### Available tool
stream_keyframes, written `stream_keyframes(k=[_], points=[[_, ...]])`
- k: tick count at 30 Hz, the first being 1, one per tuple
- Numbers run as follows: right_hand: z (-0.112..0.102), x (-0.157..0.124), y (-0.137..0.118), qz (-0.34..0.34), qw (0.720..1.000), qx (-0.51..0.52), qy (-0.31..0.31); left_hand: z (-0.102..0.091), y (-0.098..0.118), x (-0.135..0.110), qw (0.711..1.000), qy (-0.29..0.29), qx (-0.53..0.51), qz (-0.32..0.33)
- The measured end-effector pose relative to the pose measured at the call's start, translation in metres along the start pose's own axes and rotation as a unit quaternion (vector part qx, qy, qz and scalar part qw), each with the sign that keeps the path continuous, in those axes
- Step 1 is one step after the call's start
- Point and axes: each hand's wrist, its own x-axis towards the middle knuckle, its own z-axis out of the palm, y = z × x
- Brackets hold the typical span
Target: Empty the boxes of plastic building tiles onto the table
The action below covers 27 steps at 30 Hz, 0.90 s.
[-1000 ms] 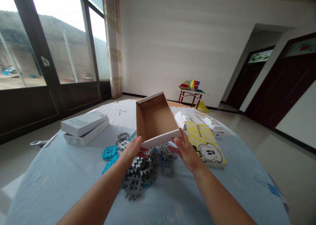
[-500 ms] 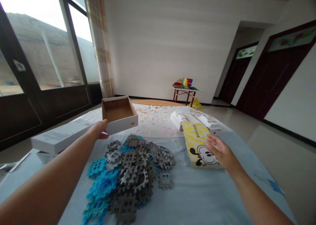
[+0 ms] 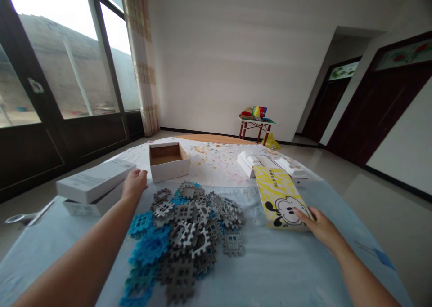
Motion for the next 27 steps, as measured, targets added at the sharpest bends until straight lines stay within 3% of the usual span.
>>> stream_keyframes(k=[2, 4, 10, 15, 17, 20, 24, 27], points=[[-0.001, -0.005, -0.005, 0.019, 0.998, 0.030, -0.047, -0.001, -0.004, -0.017, 0.999, 0.012, -0.033, -0.018], [0.000, -0.007, -0.008, 0.027, 0.998, 0.039, -0.047, -0.002, -0.007, -0.034, 0.997, 0.018, -0.067, -0.024], [0.008, -0.004, -0.007, 0.021, 0.998, 0.039, 0.052, -0.008, -0.025, -0.069, 0.986, 0.066, -0.154, -0.028], [0.010, -0.009, -0.031, 0.010, 0.975, 0.203, 0.091, -0.014, -0.041, -0.079, 0.982, 0.103, -0.158, -0.027], [0.015, -0.012, -0.058, -0.012, 0.947, 0.309, 0.090, -0.016, -0.040, -0.081, 0.976, 0.107, -0.183, -0.044], [0.035, -0.018, -0.117, -0.036, 0.897, 0.442, 0.001, -0.017, -0.037, -0.082, 0.968, 0.117, -0.213, -0.061], [0.089, -0.028, -0.209, 0.008, 0.817, 0.545, -0.190, -0.015, -0.038, -0.081, 0.970, 0.117, -0.208, -0.055], [0.138, -0.033, -0.272, 0.042, 0.777, 0.560, -0.284, -0.013, -0.042, -0.080, 0.976, 0.106, -0.185, -0.039]])
